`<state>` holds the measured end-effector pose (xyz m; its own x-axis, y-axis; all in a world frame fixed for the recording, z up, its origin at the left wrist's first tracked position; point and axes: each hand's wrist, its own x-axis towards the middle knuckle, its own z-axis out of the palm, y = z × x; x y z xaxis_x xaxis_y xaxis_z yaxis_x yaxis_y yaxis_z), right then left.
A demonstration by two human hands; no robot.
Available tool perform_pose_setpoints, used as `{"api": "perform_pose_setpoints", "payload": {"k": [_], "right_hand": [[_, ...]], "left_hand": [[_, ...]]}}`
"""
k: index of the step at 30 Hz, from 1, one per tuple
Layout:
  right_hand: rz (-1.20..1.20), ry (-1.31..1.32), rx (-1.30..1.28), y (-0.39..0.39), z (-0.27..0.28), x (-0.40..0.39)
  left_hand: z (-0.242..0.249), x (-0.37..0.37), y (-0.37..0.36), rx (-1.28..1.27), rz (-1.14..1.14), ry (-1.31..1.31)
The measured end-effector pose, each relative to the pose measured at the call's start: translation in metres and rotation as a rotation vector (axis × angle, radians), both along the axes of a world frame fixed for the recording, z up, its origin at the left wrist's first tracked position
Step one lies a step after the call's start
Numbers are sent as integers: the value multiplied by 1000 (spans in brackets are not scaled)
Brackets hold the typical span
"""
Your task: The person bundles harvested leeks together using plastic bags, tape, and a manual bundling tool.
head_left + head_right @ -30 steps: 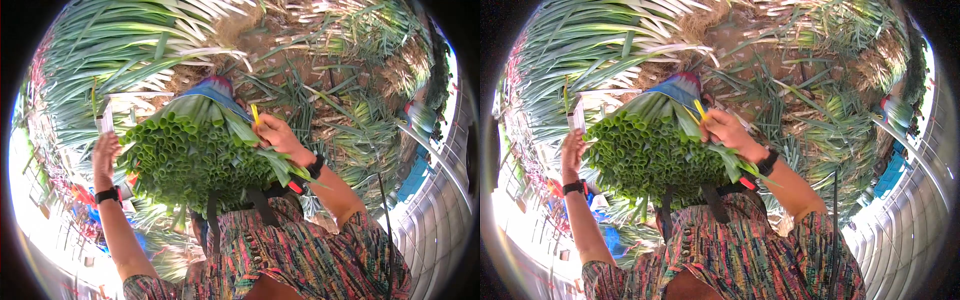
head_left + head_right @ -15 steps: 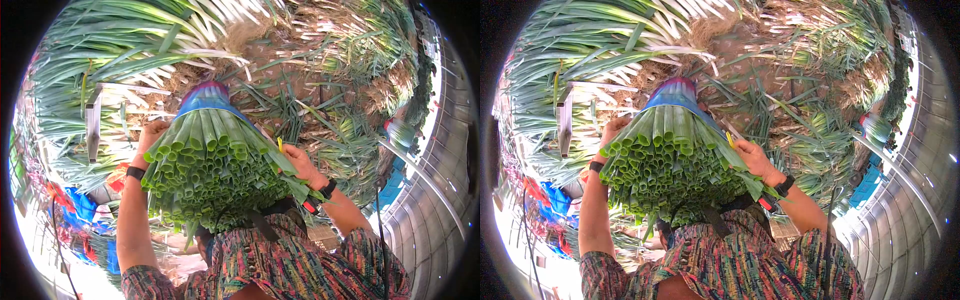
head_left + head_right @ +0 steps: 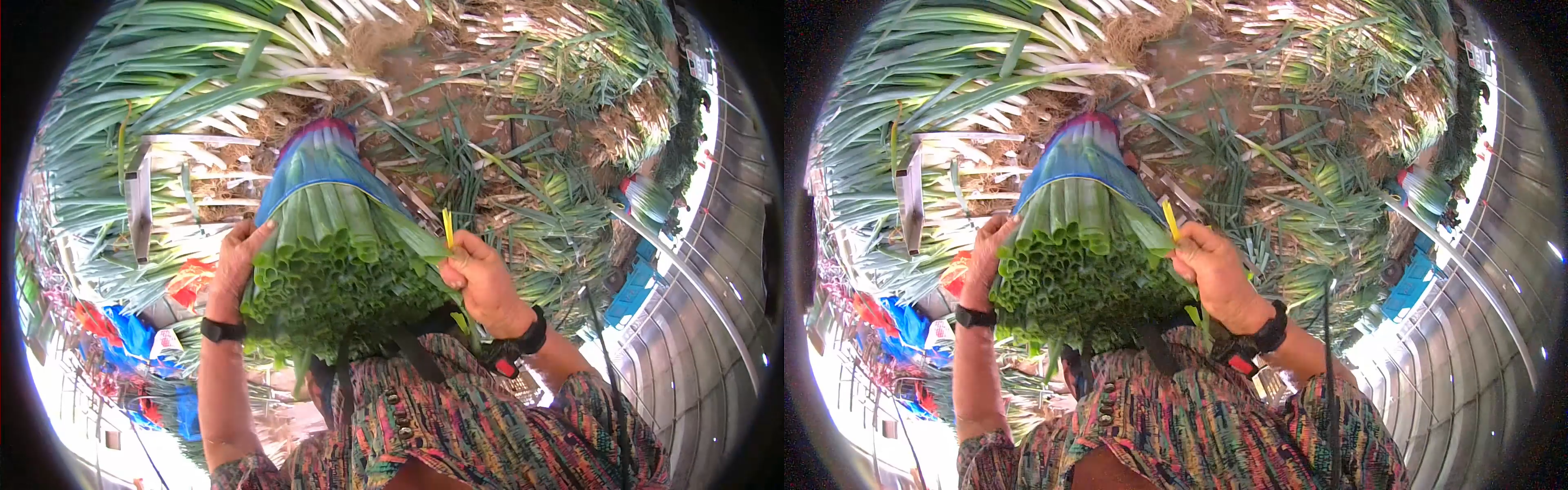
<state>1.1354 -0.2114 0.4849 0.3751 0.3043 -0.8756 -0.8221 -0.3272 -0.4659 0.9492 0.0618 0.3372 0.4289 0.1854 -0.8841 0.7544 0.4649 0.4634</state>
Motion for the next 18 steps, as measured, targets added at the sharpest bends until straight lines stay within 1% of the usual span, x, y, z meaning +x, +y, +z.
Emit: {"api": "perform_pose_setpoints", "payload": {"k": [2, 5, 8, 11, 12, 13, 14, 15, 16, 17, 18], "right_hand": [[52, -2, -29, -7, 26, -9], [100, -6, -43, -21, 47, -18], [304, -9, -82, -19, 44, -9], [339, -121, -166, -17, 41, 6], [272, -120, -123, -18, 37, 6], [205, -123, -77, -20, 32, 5], [137, -124, -36, -21, 29, 4], [109, -81, -86, -20, 33, -3], [150, -60, -104, -21, 45, -9], [192, -38, -120, -22, 60, -13], [230, -13, -137, -23, 71, -15]], "left_hand": [[-7, -2, 0, 48, -78, -31], [-13, -5, -14, 103, -49, -59], [5, -10, -37, 360, -74, -107], [33, -23, -62, 414, -25, -121], [38, -27, -65, 443, -14, -135], [38, -33, -66, 478, -51, -177], [36, -33, -62, 454, -41, -157], [32, -32, -57, 427, -32, -139], [28, -28, -52, 399, -21, -122], [32, -16, -39, 395, -136, -63], [18, -15, -34, 415, -157, -105]]}}
